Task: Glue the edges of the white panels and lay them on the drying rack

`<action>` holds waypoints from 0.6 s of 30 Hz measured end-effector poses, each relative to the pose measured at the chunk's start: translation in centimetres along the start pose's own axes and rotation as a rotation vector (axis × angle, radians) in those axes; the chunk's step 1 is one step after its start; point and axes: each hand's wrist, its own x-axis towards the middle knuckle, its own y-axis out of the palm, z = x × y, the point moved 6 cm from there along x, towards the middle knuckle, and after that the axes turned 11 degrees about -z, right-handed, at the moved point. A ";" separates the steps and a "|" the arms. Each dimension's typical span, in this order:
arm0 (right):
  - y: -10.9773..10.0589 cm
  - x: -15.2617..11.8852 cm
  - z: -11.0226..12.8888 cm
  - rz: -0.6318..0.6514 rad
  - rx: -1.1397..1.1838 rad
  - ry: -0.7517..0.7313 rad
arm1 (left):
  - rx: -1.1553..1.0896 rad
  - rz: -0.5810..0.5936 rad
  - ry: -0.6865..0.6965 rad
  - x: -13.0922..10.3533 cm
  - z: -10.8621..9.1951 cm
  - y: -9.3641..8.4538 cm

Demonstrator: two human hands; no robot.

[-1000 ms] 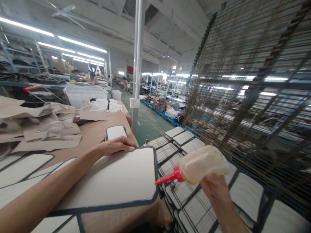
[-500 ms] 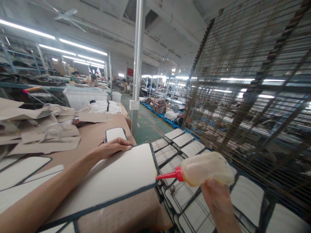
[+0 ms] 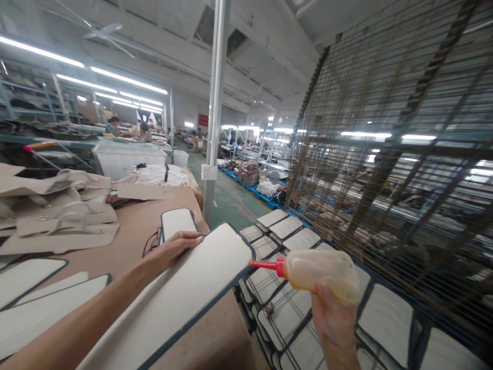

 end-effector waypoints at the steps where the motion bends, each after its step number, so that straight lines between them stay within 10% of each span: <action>1: 0.1 0.0 -0.1 0.003 0.006 -0.001 | -0.015 -0.014 0.001 -0.1 0.1 0.0; 18: 1.0 0.2 -1.7 -0.035 0.049 0.020 | -0.145 -0.112 -0.041 -1.0 1.8 0.8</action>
